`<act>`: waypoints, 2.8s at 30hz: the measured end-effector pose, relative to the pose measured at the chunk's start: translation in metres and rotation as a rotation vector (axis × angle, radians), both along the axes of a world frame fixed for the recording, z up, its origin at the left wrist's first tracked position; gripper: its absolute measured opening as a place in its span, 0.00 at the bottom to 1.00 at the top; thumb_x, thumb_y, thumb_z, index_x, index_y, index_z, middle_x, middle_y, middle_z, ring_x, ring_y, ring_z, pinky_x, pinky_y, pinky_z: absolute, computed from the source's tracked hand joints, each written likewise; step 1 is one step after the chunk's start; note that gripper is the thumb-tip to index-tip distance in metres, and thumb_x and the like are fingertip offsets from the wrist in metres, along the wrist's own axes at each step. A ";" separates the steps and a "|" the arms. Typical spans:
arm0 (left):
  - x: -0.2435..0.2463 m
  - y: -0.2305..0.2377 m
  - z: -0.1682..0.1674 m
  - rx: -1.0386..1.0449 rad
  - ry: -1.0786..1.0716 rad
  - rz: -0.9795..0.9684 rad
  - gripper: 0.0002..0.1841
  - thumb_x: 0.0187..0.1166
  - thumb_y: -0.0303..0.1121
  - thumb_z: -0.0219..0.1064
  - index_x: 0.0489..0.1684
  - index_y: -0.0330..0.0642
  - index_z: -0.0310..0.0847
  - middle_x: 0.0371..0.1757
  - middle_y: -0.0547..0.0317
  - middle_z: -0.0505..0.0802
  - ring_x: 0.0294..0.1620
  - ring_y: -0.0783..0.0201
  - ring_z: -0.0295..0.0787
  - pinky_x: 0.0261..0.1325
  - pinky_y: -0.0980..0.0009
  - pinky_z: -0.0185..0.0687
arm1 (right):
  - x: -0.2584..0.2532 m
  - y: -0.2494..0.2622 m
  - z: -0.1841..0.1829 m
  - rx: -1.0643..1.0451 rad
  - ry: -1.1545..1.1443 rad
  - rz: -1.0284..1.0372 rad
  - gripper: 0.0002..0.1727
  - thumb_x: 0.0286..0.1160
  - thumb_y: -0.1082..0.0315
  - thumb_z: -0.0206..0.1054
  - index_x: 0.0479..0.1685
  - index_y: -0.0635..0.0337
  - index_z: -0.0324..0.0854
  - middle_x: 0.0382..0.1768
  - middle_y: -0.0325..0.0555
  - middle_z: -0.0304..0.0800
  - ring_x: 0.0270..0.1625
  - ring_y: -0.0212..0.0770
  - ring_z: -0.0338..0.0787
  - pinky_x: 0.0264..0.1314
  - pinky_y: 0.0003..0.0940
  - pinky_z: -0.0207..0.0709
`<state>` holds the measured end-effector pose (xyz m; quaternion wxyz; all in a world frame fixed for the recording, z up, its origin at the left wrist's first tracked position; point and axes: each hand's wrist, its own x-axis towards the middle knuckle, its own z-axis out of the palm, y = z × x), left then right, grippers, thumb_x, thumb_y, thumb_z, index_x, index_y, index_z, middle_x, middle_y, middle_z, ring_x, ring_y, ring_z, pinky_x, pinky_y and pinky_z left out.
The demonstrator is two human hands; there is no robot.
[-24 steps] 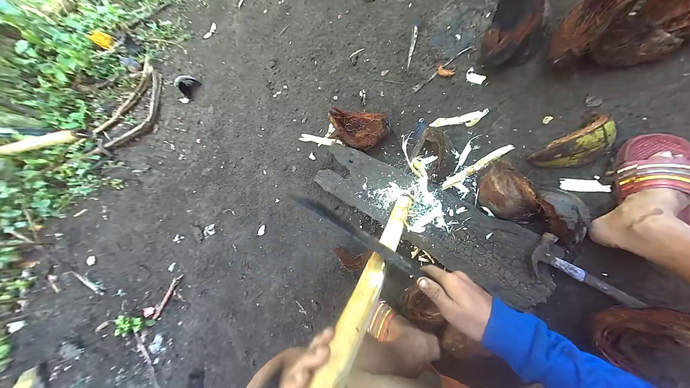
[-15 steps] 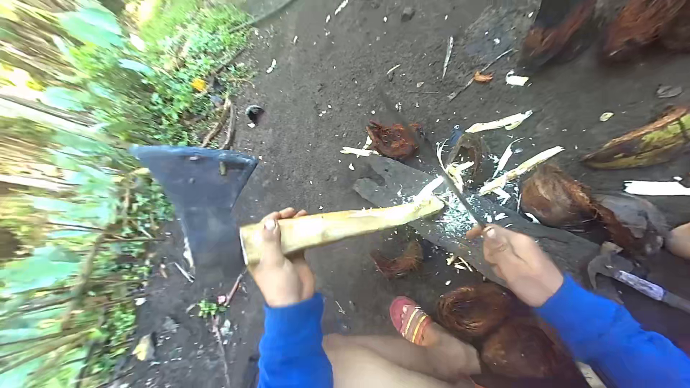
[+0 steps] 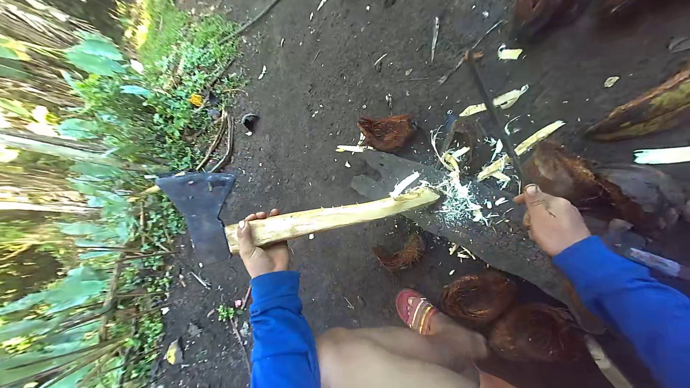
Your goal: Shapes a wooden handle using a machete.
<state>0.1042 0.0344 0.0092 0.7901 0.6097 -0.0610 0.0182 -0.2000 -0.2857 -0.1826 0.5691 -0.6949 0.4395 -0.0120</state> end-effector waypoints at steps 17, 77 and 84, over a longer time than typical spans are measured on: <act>0.003 0.000 -0.002 -0.027 -0.013 0.079 0.20 0.93 0.47 0.40 0.49 0.47 0.76 0.45 0.55 0.90 0.51 0.54 0.91 0.61 0.47 0.87 | -0.019 0.020 -0.056 0.045 0.438 0.261 0.40 0.84 0.35 0.59 0.78 0.62 0.74 0.63 0.73 0.87 0.70 0.74 0.84 0.69 0.75 0.72; -0.051 -0.045 0.027 -0.059 -0.194 -0.373 0.32 0.66 0.31 0.77 0.74 0.52 0.72 0.62 0.47 0.92 0.63 0.45 0.91 0.69 0.45 0.84 | -0.054 0.022 -0.134 0.054 0.279 0.128 0.25 0.87 0.63 0.66 0.80 0.62 0.73 0.57 0.70 0.91 0.62 0.72 0.89 0.69 0.73 0.73; -0.062 -0.062 0.036 -0.035 -0.294 -0.375 0.19 0.69 0.33 0.76 0.58 0.43 0.81 0.57 0.51 0.91 0.60 0.52 0.90 0.68 0.51 0.85 | -0.055 0.022 -0.133 0.065 0.265 0.118 0.25 0.87 0.63 0.65 0.79 0.64 0.74 0.56 0.70 0.91 0.62 0.71 0.89 0.69 0.72 0.74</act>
